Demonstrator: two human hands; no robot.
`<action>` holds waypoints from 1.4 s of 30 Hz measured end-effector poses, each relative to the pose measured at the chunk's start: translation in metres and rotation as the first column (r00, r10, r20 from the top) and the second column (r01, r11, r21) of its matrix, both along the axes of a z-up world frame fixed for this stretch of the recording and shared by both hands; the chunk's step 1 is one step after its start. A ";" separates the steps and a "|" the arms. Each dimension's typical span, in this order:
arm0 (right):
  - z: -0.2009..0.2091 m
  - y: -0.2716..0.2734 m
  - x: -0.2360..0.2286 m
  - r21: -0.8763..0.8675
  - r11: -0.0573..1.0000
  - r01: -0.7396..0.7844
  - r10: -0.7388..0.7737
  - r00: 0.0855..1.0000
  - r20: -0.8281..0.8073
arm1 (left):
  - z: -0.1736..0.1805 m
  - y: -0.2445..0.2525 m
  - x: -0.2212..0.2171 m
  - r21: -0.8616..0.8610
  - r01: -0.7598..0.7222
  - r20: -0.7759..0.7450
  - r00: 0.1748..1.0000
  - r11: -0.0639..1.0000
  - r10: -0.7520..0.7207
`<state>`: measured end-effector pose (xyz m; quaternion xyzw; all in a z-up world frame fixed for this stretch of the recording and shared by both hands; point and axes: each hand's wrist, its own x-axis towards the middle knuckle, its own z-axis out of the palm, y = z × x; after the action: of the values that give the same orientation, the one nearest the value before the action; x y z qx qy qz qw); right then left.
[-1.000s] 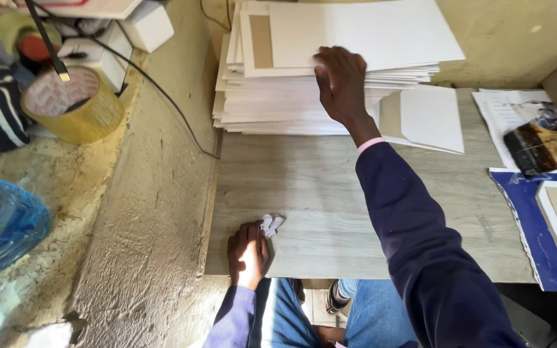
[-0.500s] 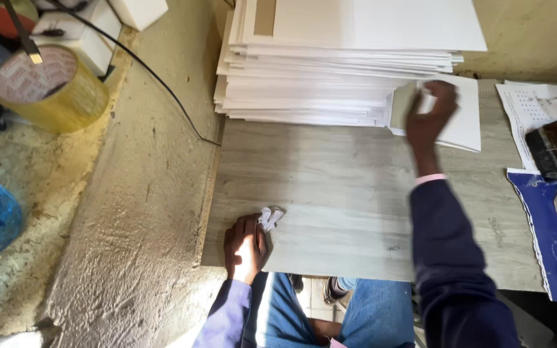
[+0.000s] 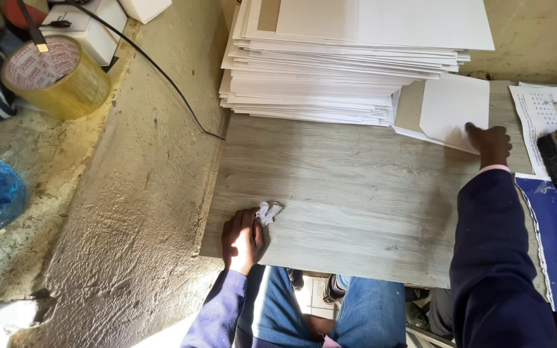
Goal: The person sits at a table and wipes the surface of white paper sheets with a small white cloth. They handle the sheets one by one, wiping the front and back, and occasionally flipping them over to clean the other side.
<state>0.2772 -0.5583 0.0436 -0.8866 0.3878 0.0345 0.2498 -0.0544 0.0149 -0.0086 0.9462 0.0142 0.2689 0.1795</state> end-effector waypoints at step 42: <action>0.025 0.109 -0.412 0.601 0.509 -0.616 0.773 0.635 -0.005 | 0.020 -0.061 -0.109 -0.812 -0.583 -0.515 0.686 0.034 -0.514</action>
<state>-0.1344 -0.4494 0.0682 -0.8413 -0.0016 0.3632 0.4003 -0.1636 -0.0463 0.0118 0.5495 0.2936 -0.2168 0.7515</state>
